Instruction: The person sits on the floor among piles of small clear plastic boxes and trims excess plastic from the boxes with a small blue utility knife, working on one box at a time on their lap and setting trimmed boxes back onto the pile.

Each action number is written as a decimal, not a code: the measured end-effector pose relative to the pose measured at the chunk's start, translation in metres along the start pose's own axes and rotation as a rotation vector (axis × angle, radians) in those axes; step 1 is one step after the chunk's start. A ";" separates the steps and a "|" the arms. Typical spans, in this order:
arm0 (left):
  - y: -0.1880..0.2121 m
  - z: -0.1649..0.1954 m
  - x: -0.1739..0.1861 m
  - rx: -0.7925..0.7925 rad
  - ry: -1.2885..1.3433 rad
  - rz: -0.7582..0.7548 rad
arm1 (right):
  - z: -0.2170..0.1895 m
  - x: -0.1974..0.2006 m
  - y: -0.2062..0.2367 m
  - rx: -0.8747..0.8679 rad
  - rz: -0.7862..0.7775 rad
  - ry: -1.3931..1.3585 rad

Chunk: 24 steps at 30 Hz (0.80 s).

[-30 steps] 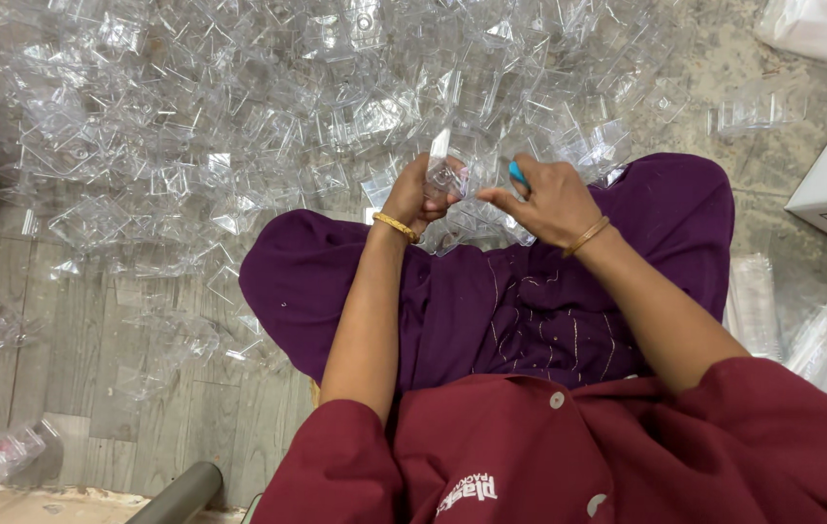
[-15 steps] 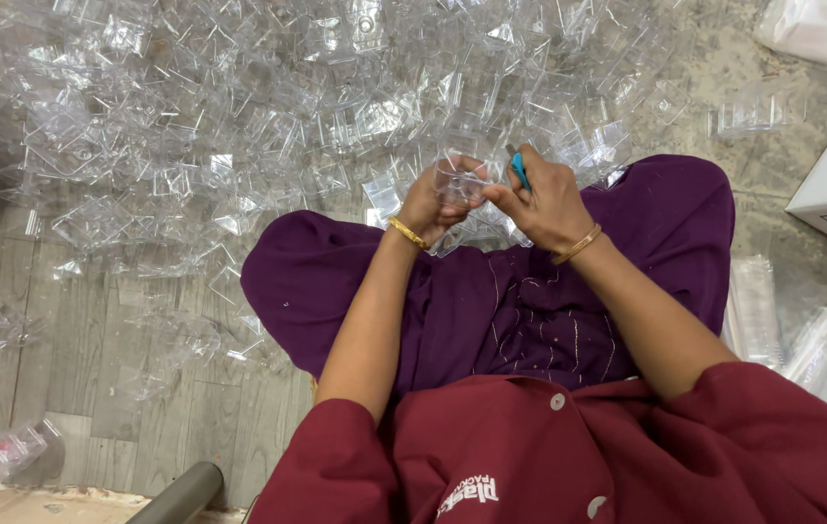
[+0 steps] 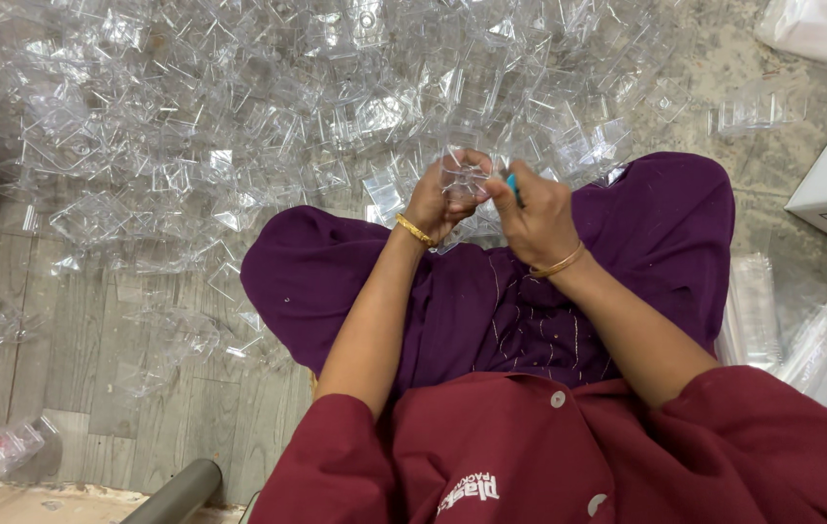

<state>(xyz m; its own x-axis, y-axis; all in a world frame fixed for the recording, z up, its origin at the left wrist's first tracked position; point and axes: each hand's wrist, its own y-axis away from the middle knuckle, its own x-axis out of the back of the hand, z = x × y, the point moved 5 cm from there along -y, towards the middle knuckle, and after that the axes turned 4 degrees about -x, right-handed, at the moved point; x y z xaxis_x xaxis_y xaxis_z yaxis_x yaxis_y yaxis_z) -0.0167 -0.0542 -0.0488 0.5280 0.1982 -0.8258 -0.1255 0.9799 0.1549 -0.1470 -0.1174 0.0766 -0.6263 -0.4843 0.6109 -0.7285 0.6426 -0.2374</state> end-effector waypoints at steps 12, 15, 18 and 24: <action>-0.006 0.014 0.021 -0.133 -0.262 0.245 | -0.024 0.026 -0.022 -0.010 -0.037 -0.040; -0.004 0.021 0.019 -0.211 -0.367 0.323 | -0.025 0.024 -0.022 0.066 0.082 -0.009; 0.001 0.034 0.015 -0.397 -0.546 0.427 | -0.019 0.023 -0.019 0.078 0.061 -0.075; 0.013 0.058 0.003 -0.630 -0.829 0.548 | 0.024 0.003 -0.015 -0.436 -0.146 -0.507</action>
<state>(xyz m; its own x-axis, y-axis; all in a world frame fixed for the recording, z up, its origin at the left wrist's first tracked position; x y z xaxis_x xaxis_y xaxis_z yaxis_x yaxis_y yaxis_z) 0.0320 -0.0392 -0.0177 0.6301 0.7712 -0.0907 -0.7760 0.6215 -0.1074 -0.1448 -0.1426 0.0642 -0.6602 -0.7340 0.1595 -0.7033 0.6786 0.2117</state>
